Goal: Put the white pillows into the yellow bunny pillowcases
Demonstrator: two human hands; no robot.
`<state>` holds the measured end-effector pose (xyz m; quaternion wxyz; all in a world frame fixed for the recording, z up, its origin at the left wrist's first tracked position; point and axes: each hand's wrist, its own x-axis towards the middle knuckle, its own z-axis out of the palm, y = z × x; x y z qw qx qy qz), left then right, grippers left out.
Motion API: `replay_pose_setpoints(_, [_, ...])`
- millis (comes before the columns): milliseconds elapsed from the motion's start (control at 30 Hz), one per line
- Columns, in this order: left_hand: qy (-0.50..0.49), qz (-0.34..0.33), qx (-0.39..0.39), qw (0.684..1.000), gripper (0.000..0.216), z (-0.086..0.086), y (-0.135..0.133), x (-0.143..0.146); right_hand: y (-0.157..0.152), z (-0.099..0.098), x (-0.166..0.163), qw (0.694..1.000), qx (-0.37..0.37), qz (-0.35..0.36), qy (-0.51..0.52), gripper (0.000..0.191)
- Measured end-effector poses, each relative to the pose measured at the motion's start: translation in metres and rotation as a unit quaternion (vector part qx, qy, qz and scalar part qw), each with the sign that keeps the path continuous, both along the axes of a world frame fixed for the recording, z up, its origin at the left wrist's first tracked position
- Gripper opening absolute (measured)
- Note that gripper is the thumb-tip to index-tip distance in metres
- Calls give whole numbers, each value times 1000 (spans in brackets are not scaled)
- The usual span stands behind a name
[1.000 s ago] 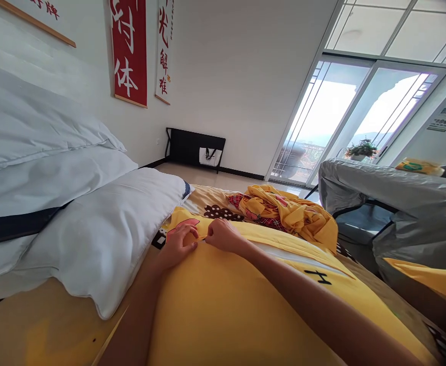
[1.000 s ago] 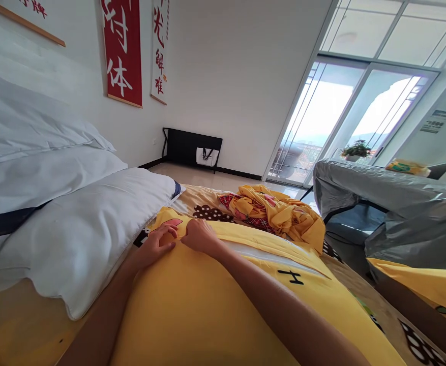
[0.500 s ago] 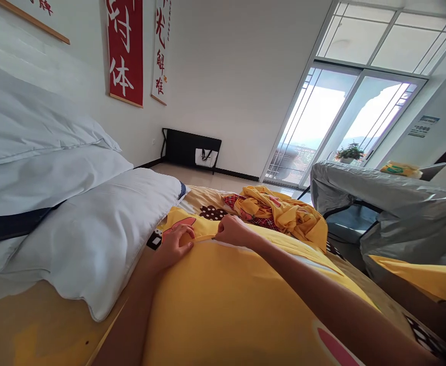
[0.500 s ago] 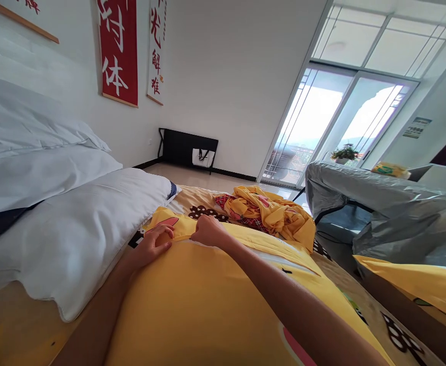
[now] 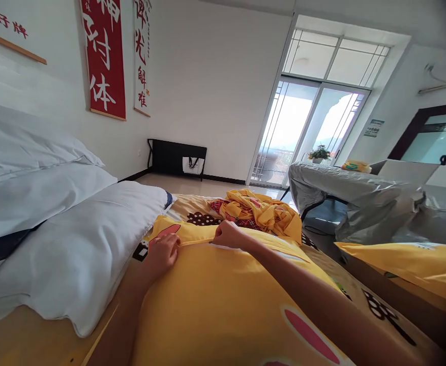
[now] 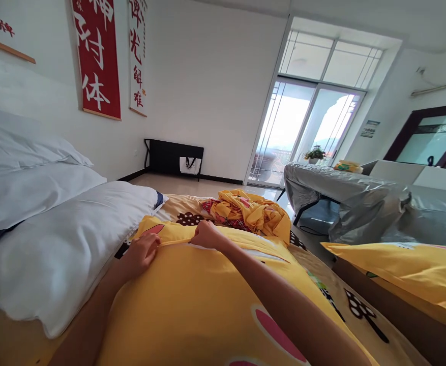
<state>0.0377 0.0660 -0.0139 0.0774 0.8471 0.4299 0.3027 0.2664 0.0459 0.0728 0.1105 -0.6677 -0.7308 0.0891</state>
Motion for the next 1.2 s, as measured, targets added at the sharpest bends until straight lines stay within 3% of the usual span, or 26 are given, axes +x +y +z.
replay_pose_setpoints(100, [118,26,17,993,32,30,-22,30,0,0,-2,1000,19,4,-1,10])
replay_pose_setpoints(200, [123,10,-3,992,38,55,-26,65,3,1,-4,999,44,15,-13,12])
replay_pose_setpoints(267, [101,0,-19,995,32,61,-18,81,4,2,-4,998,55,22,-25,14])
replay_pose_setpoints(367, [46,-5,-28,999,19,53,-4,89,1,4,-5,997,57,29,-46,17])
replay_pose_setpoints(533, [-69,3,-16,997,22,20,6,84,0,3,-8,995,49,35,-78,21])
replay_pose_setpoints(633, [-98,5,-14,995,21,8,9,85,1,-4,-11,994,42,37,-98,27])
replay_pose_setpoints(833, [-118,7,-43,992,22,3,12,89,-17,-24,-25,986,60,69,-140,27])
replay_pose_setpoints(933, [-128,12,-63,990,21,1,13,90,-26,-37,-34,980,102,49,-162,35])
replay_pose_setpoints(1033, [-130,15,-68,989,22,1,14,89,-23,-49,-35,972,156,16,-174,30])
replay_pose_setpoints(1200, [-131,16,-64,989,22,0,15,88,-16,-61,-22,943,251,95,-198,22])
